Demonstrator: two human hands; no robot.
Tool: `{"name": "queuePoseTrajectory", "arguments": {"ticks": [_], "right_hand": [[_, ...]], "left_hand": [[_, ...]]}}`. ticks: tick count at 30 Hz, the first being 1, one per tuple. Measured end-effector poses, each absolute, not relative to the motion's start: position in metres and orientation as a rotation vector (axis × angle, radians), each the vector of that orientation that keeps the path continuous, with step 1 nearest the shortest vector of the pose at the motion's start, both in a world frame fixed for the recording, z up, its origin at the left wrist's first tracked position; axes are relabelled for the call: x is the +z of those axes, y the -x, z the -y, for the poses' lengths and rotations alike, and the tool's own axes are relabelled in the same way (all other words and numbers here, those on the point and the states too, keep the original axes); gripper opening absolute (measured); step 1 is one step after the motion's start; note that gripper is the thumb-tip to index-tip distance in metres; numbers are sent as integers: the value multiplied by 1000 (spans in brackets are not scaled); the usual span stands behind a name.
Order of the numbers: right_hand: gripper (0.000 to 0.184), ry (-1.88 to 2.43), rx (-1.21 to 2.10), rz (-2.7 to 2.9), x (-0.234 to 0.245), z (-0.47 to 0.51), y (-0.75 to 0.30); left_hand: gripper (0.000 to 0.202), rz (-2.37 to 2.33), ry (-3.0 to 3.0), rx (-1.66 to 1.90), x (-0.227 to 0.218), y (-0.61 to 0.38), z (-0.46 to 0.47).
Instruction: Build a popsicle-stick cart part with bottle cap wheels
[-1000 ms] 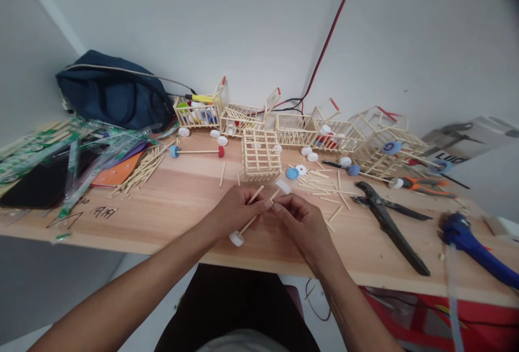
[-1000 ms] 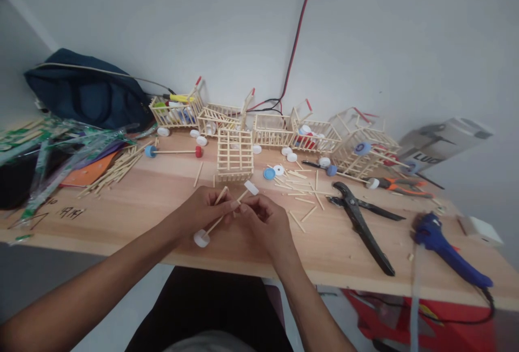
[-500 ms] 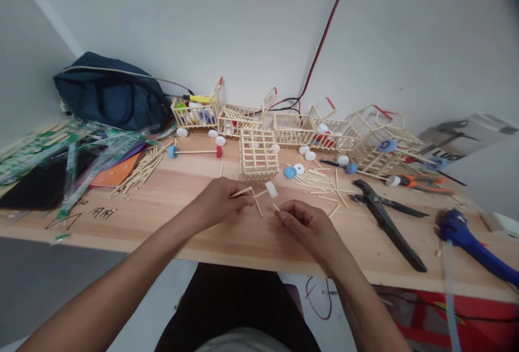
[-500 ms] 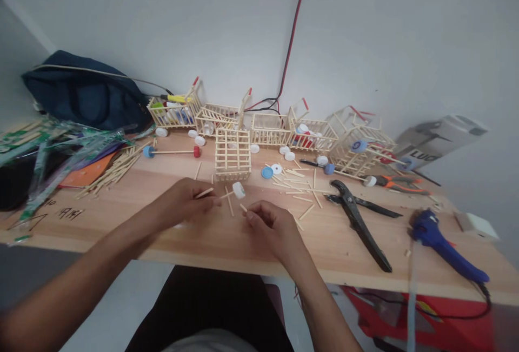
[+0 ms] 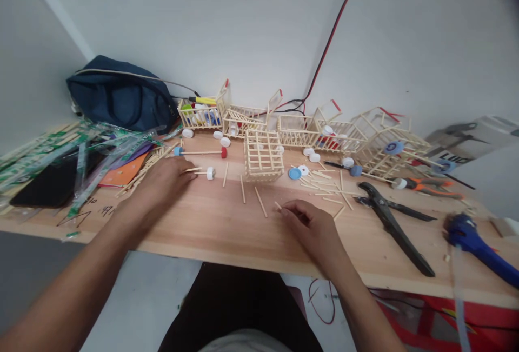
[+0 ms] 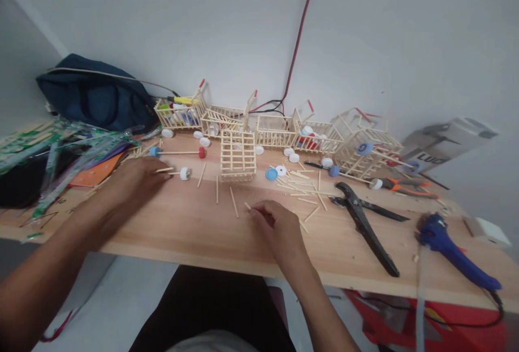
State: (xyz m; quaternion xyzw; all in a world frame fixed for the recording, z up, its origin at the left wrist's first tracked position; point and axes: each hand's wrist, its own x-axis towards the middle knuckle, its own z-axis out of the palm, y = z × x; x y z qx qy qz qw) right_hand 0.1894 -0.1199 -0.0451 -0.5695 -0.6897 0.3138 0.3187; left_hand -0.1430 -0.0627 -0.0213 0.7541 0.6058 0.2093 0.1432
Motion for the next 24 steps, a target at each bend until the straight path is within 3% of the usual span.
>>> {"name": "queuePoseTrajectory", "arguments": {"ticks": [4,12,18,24], "right_hand": [[19,1514,779,1849,-46,118,-186],[22,1494,830,1747,-45,114,-181],[24,1404,1040,1576,-47,104,-175],[27,1391,1129,1542,-51,99,-174]], "left_hand": [[30,-1802,-2321,517,-25,138,69],[40,-1809,-2180,831,-12,123,93],[31,-1676,-1834,1117,-24,103,97],[31,-1515,-1731,1180,-30,105,94]]}}
